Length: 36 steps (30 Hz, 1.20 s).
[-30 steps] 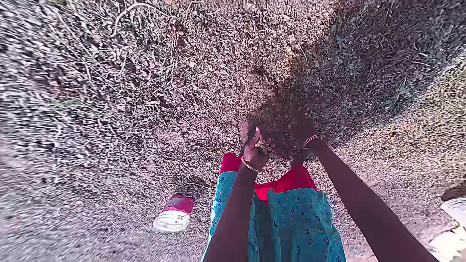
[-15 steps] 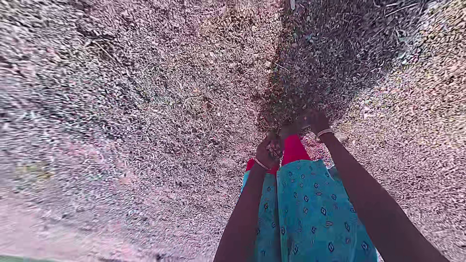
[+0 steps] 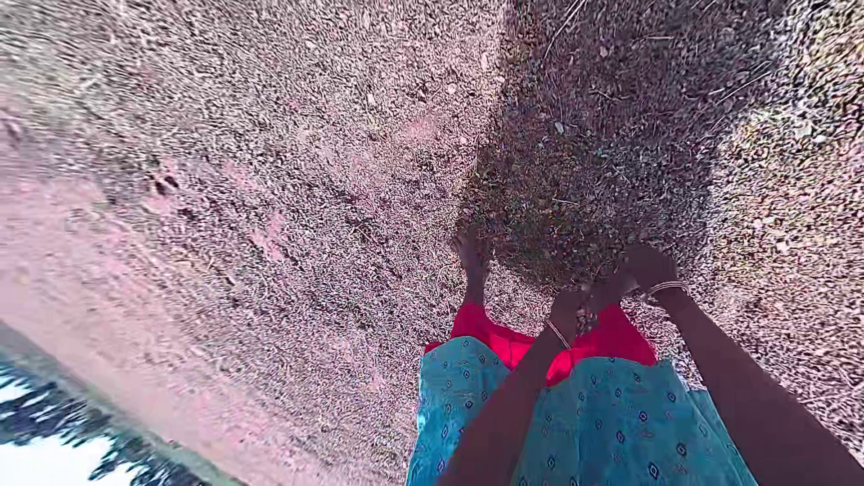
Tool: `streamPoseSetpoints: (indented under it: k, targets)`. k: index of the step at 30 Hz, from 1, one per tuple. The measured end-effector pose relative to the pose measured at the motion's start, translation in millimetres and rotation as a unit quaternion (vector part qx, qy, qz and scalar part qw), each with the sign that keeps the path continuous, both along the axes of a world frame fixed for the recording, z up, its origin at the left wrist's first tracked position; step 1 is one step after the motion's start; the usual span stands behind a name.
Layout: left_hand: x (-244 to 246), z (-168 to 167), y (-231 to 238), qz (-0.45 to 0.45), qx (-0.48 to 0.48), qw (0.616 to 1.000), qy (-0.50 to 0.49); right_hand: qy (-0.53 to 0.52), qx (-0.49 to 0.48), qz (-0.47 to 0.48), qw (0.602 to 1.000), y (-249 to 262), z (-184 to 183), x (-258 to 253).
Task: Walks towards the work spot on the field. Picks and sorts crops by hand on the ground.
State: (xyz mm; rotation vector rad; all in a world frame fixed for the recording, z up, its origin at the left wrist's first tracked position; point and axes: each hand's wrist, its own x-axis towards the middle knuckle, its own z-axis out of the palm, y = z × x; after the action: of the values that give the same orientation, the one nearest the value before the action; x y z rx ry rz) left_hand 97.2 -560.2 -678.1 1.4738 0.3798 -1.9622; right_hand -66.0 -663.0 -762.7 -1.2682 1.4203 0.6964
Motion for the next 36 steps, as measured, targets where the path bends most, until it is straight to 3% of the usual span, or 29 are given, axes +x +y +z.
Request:
streamPoseSetpoints:
  k: [3, 6, 8, 11, 14, 16, 19, 20, 22, 24, 26, 29, 31, 33, 36]
  targets:
    - [22.3, -20.4, 23.3, -0.134, 0.051, 0.990, 0.016, -0.005, -0.073, -0.112, 0.991, -17.6, -24.2, -7.5]
    - [60.1, -26.5, 57.6, -0.292, 0.080, 0.952, 0.056, -0.030, -0.132, -0.099, 0.986, -35.8, -55.9, 0.3]
    - [88.3, -13.7, 74.7, -0.325, 0.090, 0.938, 0.082, 0.010, -0.166, -0.081, 0.983, -48.1, -81.0, 13.6]
    - [134.7, -7.4, 89.4, -0.212, 0.081, 0.972, 0.061, 0.064, -0.181, -0.055, 0.980, -53.2, -140.6, 47.9]
    - [164.2, -13.5, 105.8, 0.008, 0.067, 0.997, 0.024, 0.021, -0.054, 0.138, 0.989, -1.3, -134.2, 124.9]
    - [171.0, -24.3, 107.4, 0.139, 0.016, 0.990, 0.020, -0.062, 0.062, 0.301, 0.950, 52.0, -112.3, 159.1]
    - [164.9, -39.5, 101.2, 0.249, -0.013, 0.967, 0.043, -0.200, 0.254, 0.436, 0.840, 121.5, -85.0, 164.6]
    - [159.5, -46.6, 96.1, 0.267, -0.021, 0.961, 0.064, -0.209, 0.289, 0.443, 0.822, 127.6, -78.7, 161.9]
    - [149.6, -54.3, 86.7, 0.259, -0.030, 0.961, 0.089, -0.180, 0.265, 0.365, 0.874, 118.7, -73.8, 152.1]
    - [144.9, -55.8, 83.8, 0.251, -0.036, 0.961, 0.112, -0.132, 0.174, 0.241, 0.946, 78.9, -69.3, 167.3]
    - [145.7, -55.7, 86.9, 0.246, -0.046, 0.958, 0.139, -0.134, 0.061, 0.159, 0.976, 39.9, -82.2, 193.2]
    - [150.2, -62.2, 89.9, 0.246, -0.054, 0.955, 0.158, -0.203, -0.098, 0.112, 0.968, -11.4, -115.2, 252.0]
    - [153.9, -65.4, 90.9, 0.241, -0.043, 0.960, 0.133, -0.203, -0.149, 0.108, 0.962, -36.6, -131.6, 302.5]
    - [159.0, -66.6, 91.1, 0.236, -0.044, 0.965, 0.105, -0.154, -0.150, 0.151, 0.965, -50.4, -143.8, 340.7]
    - [160.1, -65.6, 79.9, 0.212, -0.086, 0.969, 0.093, -0.134, -0.102, 0.206, 0.964, -55.0, -156.3, 341.7]
